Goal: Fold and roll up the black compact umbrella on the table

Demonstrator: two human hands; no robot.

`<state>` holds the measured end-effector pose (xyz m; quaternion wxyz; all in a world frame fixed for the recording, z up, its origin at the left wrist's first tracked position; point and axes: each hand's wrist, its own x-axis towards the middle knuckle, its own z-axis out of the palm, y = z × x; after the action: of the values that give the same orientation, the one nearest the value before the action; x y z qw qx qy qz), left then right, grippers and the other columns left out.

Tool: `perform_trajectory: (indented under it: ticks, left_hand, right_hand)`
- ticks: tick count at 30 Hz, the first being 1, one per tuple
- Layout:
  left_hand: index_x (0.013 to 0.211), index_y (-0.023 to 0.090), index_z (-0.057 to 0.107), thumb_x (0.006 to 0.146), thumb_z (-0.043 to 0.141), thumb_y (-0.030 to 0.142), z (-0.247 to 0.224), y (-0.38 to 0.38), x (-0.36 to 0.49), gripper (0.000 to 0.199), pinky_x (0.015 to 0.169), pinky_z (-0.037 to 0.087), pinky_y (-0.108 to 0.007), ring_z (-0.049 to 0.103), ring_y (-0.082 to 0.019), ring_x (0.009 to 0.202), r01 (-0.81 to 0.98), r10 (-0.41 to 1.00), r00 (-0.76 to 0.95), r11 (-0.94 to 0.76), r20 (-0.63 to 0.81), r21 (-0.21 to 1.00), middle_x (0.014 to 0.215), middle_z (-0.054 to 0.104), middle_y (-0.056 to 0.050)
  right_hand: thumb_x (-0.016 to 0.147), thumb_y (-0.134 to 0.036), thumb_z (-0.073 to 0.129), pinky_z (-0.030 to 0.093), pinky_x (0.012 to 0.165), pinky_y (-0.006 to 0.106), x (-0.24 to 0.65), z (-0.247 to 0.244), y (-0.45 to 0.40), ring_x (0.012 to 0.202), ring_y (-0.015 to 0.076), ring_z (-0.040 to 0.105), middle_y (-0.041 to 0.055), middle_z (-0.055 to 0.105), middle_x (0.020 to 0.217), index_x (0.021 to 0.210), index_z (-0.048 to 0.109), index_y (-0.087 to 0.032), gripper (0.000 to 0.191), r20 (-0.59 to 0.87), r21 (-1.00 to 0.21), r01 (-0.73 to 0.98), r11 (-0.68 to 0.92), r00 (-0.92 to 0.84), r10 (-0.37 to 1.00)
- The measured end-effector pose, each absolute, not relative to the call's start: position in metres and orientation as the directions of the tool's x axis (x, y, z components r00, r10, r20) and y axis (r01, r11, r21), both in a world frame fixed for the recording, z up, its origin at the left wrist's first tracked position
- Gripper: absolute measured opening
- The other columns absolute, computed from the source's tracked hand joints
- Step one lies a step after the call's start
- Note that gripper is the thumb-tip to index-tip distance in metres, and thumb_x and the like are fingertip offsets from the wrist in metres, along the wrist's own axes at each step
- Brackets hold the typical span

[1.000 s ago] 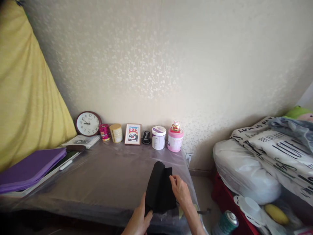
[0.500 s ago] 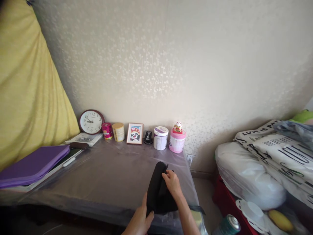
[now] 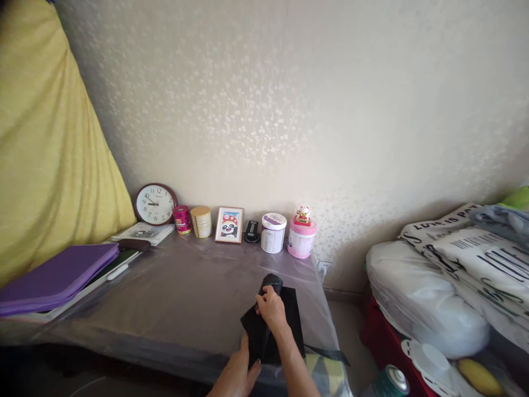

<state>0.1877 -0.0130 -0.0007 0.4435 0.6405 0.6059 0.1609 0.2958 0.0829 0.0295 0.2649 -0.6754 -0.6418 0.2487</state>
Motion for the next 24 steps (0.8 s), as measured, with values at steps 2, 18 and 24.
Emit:
perform_trajectory:
  ticks: [2, 18, 24]
  left_hand:
    - [0.136, 0.004, 0.008, 0.079, 0.042, 0.023, 0.000, -0.014, 0.188, 0.070, 0.084, 0.037, -0.024, 0.054, -0.020, 0.102, 0.693, 0.922, 0.220, 0.082, -0.318, 0.716, 0.112, 0.056, -0.016]
    - [0.136, 0.014, 0.021, 0.069, 0.050, 0.036, -0.008, -0.012, 0.189, 0.077, 0.102, 0.026, -0.041, 0.025, -0.029, 0.127, 0.810, 0.921, 0.388, -0.359, 0.035, 0.463, 0.143, 0.017, -0.009]
    - [0.137, 0.016, 0.018, 0.071, 0.042, 0.020, -0.049, -0.007, 0.193, 0.069, 0.103, 0.027, -0.034, 0.028, -0.023, 0.126, 0.850, 0.941, 0.314, -0.337, 0.125, 0.405, 0.144, 0.017, -0.005]
  right_hand:
    - [0.079, -0.024, 0.043, 0.038, 0.059, 0.020, 0.293, 0.032, 0.079, 0.067, 0.0123, 0.063, -0.0017, 0.067, 0.063, 0.091, 0.056, -0.020, 0.018, 0.034, -0.611, 0.791, 0.004, 0.021, 0.999]
    - [0.079, -0.020, 0.041, 0.038, 0.060, 0.020, 0.291, 0.033, 0.069, 0.068, 0.0121, 0.062, -0.0023, 0.068, 0.069, 0.081, 0.057, -0.022, 0.017, 0.086, -0.598, 0.794, 0.114, -0.077, 0.993]
    - [0.085, -0.028, 0.038, 0.042, 0.077, 0.025, 0.304, 0.032, 0.041, 0.083, 0.0146, 0.059, 0.0017, 0.067, 0.082, 0.088, 0.062, -0.023, 0.025, 0.310, -0.619, 0.691, 0.373, -0.221, 0.925]
